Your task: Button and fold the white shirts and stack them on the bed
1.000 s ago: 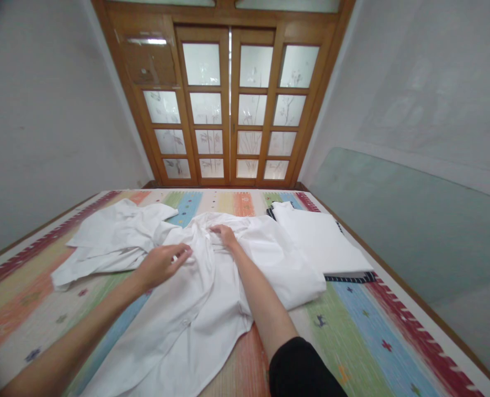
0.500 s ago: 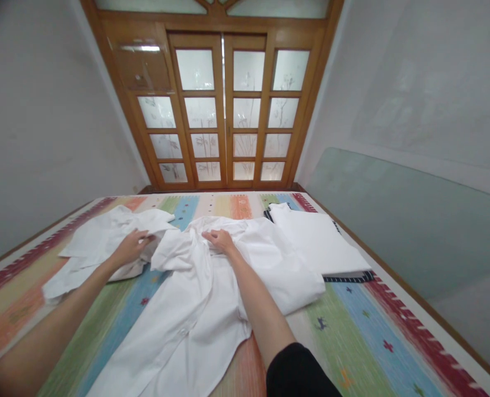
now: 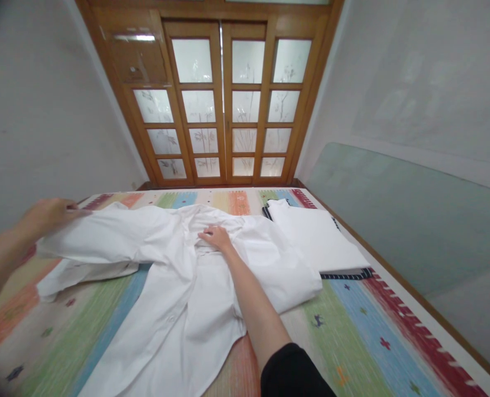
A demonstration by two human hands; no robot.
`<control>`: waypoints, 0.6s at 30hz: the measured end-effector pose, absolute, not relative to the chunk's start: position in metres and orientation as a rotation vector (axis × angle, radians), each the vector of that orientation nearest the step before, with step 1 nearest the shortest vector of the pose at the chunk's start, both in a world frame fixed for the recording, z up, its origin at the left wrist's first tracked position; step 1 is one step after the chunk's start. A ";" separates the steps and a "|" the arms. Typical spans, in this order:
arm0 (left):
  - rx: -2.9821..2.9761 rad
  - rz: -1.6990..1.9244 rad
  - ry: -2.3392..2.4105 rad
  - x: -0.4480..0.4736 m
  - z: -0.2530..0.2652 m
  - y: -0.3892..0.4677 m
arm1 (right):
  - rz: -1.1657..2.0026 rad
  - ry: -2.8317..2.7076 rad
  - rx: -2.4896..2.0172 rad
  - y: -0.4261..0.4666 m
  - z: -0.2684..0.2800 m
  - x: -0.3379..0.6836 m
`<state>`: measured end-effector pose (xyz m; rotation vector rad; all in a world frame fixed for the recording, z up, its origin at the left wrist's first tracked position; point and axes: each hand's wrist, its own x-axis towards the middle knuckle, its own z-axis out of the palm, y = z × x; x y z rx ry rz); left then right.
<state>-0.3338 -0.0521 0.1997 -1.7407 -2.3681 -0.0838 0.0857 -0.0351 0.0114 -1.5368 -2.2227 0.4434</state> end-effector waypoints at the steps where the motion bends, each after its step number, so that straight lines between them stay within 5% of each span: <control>1: -1.722 -0.099 -2.344 -0.333 0.193 -0.052 | 0.415 -2.240 -1.551 -0.035 0.011 0.085; 9: -2.170 -0.379 -1.818 -0.255 0.128 -0.045 | 0.310 -2.420 -1.643 -0.038 0.011 0.074; 18: -2.621 -0.225 -2.030 -0.130 0.066 -0.033 | 0.330 -2.500 -1.591 -0.025 0.011 0.079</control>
